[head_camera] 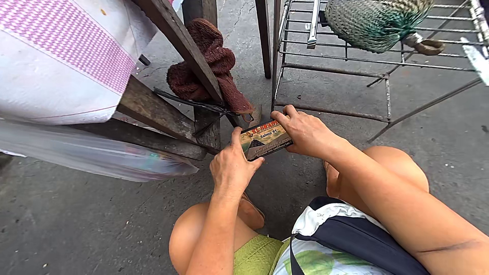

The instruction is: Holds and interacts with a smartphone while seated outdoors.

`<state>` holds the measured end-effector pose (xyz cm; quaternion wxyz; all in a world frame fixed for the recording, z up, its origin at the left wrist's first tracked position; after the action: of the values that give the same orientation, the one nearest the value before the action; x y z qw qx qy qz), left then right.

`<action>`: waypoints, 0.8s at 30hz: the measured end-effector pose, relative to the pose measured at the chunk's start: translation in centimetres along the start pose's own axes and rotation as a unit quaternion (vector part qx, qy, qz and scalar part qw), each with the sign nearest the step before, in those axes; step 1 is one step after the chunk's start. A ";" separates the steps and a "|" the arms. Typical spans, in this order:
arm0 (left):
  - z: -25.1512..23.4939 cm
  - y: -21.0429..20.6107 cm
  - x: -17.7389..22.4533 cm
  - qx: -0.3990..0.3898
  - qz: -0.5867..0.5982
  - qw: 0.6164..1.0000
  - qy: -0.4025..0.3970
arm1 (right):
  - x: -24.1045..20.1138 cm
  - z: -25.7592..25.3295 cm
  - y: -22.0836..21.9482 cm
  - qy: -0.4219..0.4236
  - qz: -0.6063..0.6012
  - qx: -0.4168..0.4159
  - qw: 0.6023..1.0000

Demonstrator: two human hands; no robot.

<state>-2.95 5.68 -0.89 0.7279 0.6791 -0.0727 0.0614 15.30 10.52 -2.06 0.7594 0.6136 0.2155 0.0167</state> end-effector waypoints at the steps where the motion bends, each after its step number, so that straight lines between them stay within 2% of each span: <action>1: 0.0 0.0 0.0 0.003 0.002 1.000 -0.002 | 0.0 0.0 0.0 -0.001 -0.002 0.001 1.000; 6: -0.1 -0.1 0.0 0.015 -0.009 1.000 -0.017 | 0.1 -0.3 -0.2 0.001 -0.002 0.000 1.000; 15: -0.3 0.5 0.4 -0.126 0.008 0.991 0.041 | 0.1 -1.0 -0.5 -0.029 -0.035 -0.102 0.994; 19: -0.2 0.2 0.4 -0.142 0.024 0.989 0.036 | 0.2 -0.9 -0.6 -0.043 -0.020 -0.131 0.990; 24: -0.1 -0.5 0.0 -0.158 0.032 0.986 0.029 | 0.2 -0.5 -1.3 -0.042 0.002 -0.125 0.991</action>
<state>-2.83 5.74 -1.43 0.8258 0.5504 -0.0820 0.0917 14.98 10.70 -3.40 0.8386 0.5143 0.1787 0.0192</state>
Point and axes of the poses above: each hand's wrist, its own z-axis away from the middle knuckle, its own y-axis out of the back of the hand, x = y × z, the point moved 5 cm from there along -z, towards the middle knuckle, and after that the axes turned 6 degrees about -y, right-handed, at the moved point
